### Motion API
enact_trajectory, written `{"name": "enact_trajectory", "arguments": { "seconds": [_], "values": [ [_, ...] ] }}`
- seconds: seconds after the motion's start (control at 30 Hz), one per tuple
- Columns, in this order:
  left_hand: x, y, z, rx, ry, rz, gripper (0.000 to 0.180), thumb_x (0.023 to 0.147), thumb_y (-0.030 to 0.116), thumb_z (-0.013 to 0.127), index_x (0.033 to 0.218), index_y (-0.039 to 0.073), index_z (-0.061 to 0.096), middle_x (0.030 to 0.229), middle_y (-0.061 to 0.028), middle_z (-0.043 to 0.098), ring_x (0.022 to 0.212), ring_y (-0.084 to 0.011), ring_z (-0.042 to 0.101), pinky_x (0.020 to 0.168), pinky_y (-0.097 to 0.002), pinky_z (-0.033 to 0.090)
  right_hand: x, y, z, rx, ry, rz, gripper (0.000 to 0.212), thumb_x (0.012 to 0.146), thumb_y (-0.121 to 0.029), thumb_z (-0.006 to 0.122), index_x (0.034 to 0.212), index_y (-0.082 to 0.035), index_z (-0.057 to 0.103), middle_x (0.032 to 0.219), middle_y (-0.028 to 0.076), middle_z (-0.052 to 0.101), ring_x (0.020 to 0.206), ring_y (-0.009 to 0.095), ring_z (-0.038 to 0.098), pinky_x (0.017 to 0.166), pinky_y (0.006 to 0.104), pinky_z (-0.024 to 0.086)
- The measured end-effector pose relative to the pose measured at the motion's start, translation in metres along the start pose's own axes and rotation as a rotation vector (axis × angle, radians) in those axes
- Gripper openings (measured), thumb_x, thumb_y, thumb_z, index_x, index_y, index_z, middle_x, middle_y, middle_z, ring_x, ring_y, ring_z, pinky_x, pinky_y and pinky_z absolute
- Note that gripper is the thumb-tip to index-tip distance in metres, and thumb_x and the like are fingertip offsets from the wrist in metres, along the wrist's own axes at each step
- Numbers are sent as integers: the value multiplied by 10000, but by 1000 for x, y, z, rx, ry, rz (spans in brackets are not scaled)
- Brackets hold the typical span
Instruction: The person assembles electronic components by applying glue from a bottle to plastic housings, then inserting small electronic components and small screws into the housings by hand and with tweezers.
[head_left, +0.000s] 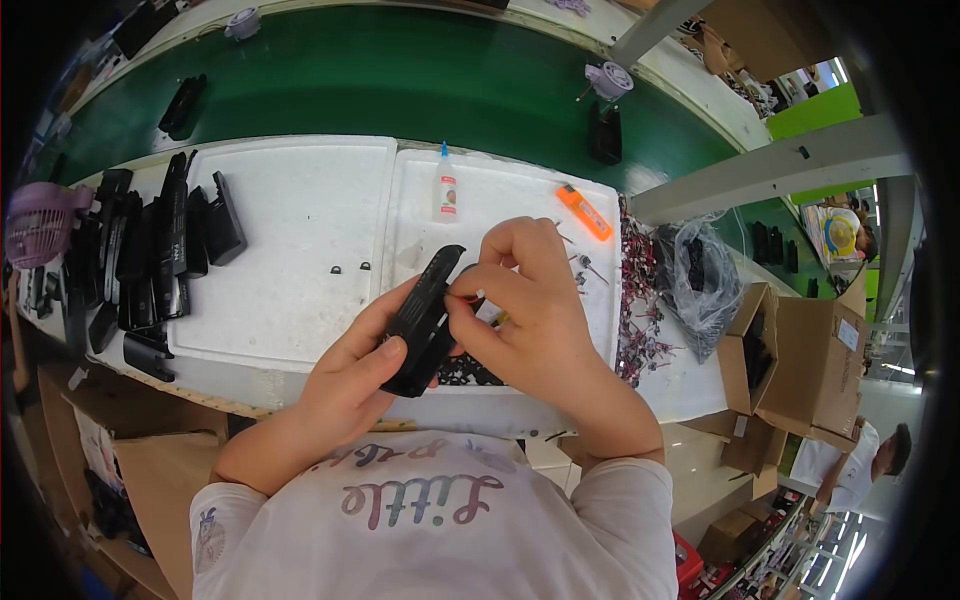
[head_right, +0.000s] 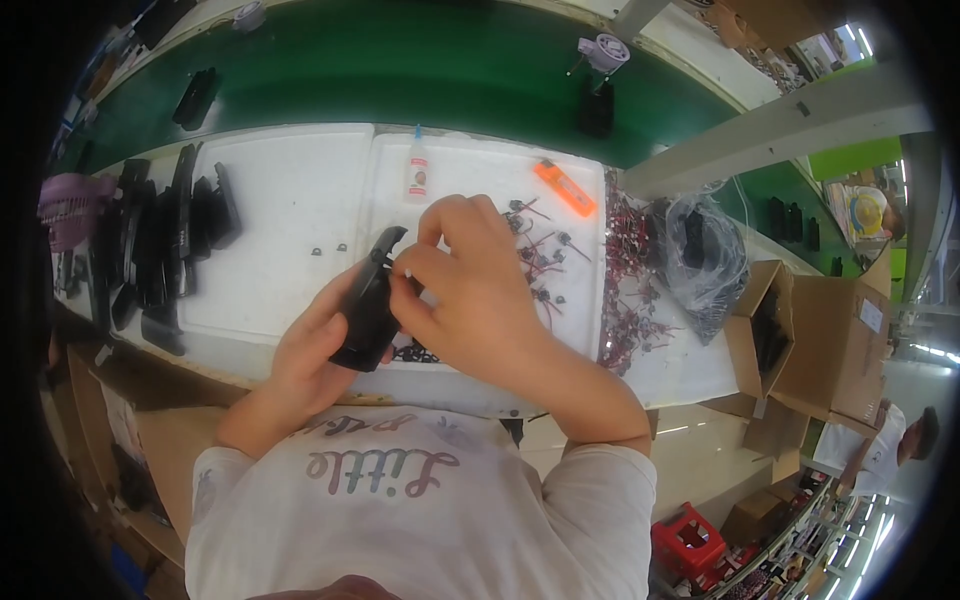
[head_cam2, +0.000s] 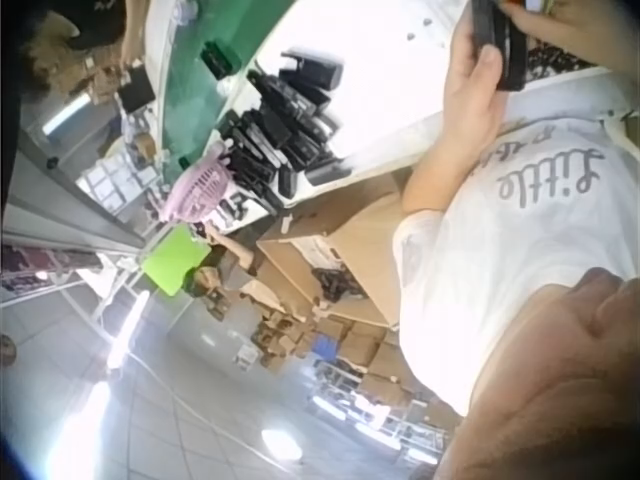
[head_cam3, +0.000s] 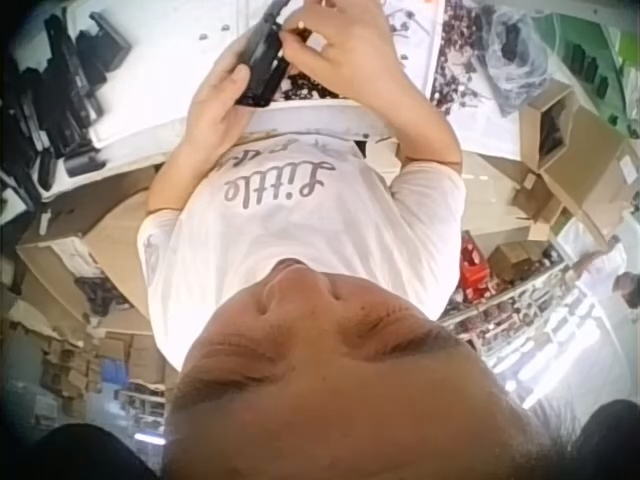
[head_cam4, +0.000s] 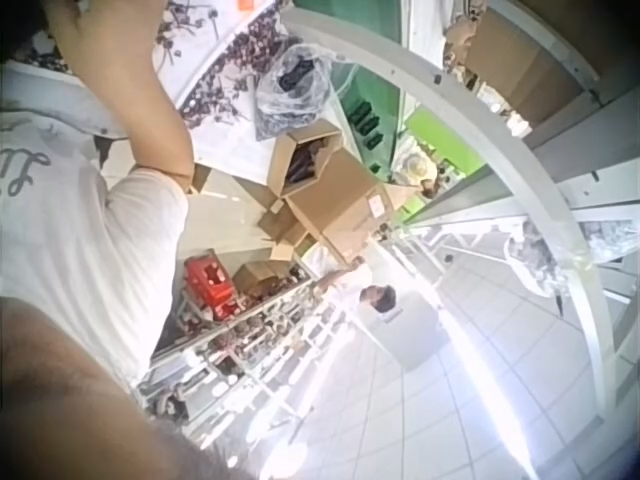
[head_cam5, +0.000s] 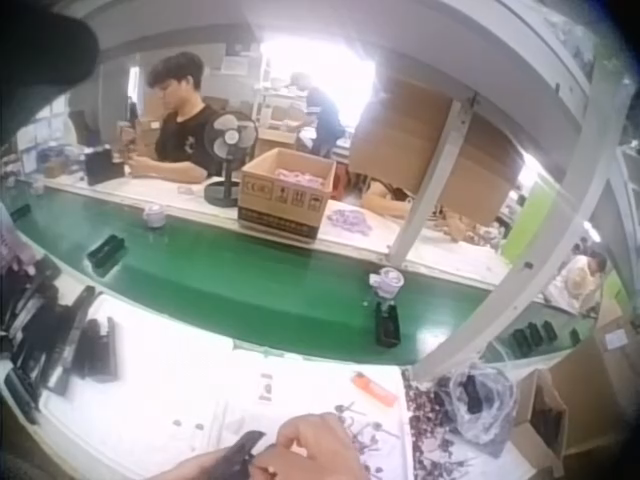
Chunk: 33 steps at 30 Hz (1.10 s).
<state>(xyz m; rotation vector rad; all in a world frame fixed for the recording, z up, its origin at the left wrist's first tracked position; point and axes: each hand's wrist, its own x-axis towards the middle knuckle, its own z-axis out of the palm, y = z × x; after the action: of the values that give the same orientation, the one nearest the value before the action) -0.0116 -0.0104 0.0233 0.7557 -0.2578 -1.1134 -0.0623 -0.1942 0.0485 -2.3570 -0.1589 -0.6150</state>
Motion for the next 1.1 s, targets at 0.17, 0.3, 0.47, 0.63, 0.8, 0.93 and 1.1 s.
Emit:
{"name": "enact_trajectory", "arguments": {
  "seconds": [0.17,0.3,0.47,0.63,0.8,0.93,1.1],
  "values": [
    [-1,-2,0,33,10,11,532,933,201,418,1399,62,203,1258,-79,432,1061,-155,475,820,-297,423,0,-1,3,-23,-3,14,159,595,8,665,705,-52,567,806,58,441,727,214,417,614,318,348],
    [-1,-5,1,34,14,42,520,936,194,413,1395,58,210,1244,-72,432,1028,-144,471,833,-306,416,0,-2,9,-97,0,-16,172,595,-10,678,715,-49,561,814,66,455,729,233,426,623,338,348],
    [1,-4,0,-36,40,38,506,937,179,412,1389,56,221,1230,-67,431,1012,-134,465,840,-318,413,3,-5,6,-115,-23,-14,190,594,-33,698,728,-47,564,818,67,465,738,245,431,635,350,346],
    [1,-5,2,-45,59,40,499,938,176,412,1386,58,227,1226,-66,435,1011,-132,468,844,-317,414,3,-5,8,-145,-21,-14,169,604,-19,683,727,-44,569,844,67,483,765,256,446,667,366,351],
    [2,-9,2,18,86,67,494,938,181,414,1383,61,236,1228,-64,439,1033,-134,470,837,-316,422,3,-4,14,-190,-8,-49,157,608,-6,668,726,-38,569,863,63,494,790,262,454,677,370,352],
    [6,-9,1,85,119,107,490,938,187,413,1379,60,243,1238,-66,443,1070,-142,469,841,-324,435,5,-4,16,-205,-15,-30,152,612,-10,668,731,-31,576,871,59,500,826,261,458,710,375,347],
    [7,-9,-7,-124,91,65,498,939,219,406,1376,46,243,1251,-72,440,1077,-165,483,842,-337,447,11,-2,9,-127,-123,62,144,635,-39,680,749,-40,593,881,56,508,863,251,456,731,366,336]
  ]
}}
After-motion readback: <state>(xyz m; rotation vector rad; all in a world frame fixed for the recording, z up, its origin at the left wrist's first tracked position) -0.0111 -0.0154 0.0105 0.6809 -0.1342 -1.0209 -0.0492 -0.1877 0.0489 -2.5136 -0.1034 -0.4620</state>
